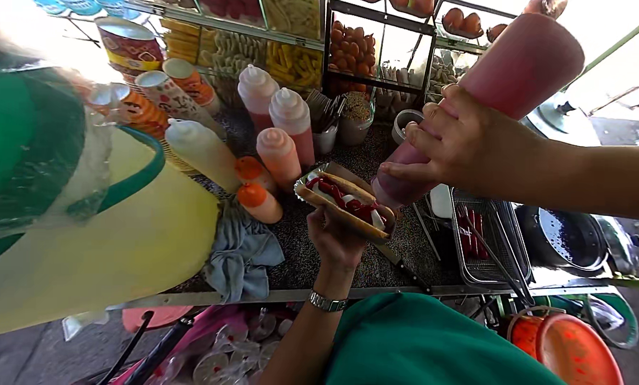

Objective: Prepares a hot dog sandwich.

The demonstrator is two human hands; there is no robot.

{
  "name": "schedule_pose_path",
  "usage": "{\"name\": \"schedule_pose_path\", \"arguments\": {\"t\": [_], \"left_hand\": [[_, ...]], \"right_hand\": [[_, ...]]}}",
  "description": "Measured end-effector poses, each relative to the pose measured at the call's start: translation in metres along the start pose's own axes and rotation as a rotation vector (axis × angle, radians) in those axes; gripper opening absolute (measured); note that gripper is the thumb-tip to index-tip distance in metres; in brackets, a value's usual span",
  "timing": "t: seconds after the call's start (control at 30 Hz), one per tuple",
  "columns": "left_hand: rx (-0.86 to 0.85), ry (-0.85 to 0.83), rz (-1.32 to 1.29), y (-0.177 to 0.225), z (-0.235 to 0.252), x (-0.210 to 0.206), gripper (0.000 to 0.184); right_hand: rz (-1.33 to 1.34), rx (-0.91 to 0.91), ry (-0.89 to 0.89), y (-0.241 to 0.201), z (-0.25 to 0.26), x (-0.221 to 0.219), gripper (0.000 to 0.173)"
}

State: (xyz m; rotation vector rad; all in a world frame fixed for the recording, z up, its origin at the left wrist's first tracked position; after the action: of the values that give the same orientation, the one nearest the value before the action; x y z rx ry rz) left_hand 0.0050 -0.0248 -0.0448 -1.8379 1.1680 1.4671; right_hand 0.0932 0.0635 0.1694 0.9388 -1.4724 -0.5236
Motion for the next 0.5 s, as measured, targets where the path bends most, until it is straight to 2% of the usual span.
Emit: {"name": "schedule_pose_path", "arguments": {"t": [0.17,0.3,0.43,0.5], "left_hand": [[-0.052,-0.072,0.002,0.007,0.009,-0.001,0.054],[-0.062,-0.030,-0.033,0.008,0.012,0.000,0.060],[-0.033,-0.042,-0.117,0.014,0.012,-0.003,0.060],[-0.026,-0.061,-0.165,0.021,0.005,-0.007,0.062]], "right_hand": [[0.015,0.006,-0.050,-0.004,-0.017,-0.007,0.067],[0.103,-0.024,-0.048,-0.004,-0.026,-0.015,0.071],[0.665,-0.119,-0.166,0.022,-0.032,-0.066,0.092],[1.077,-0.254,-0.224,0.031,-0.030,-0.090,0.090]]}}
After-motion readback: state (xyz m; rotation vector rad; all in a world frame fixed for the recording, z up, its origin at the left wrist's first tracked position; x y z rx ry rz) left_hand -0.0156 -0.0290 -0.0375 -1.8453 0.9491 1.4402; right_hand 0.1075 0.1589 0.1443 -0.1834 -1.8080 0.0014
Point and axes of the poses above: each hand's wrist, its own z-axis towards the middle knuckle, its own x-axis out of the back of the hand, y = z × x, the point moved 6 cm from there along z, towards the middle knuckle, and after that the axes turned 10 degrees about -z, right-handed, at the moved point
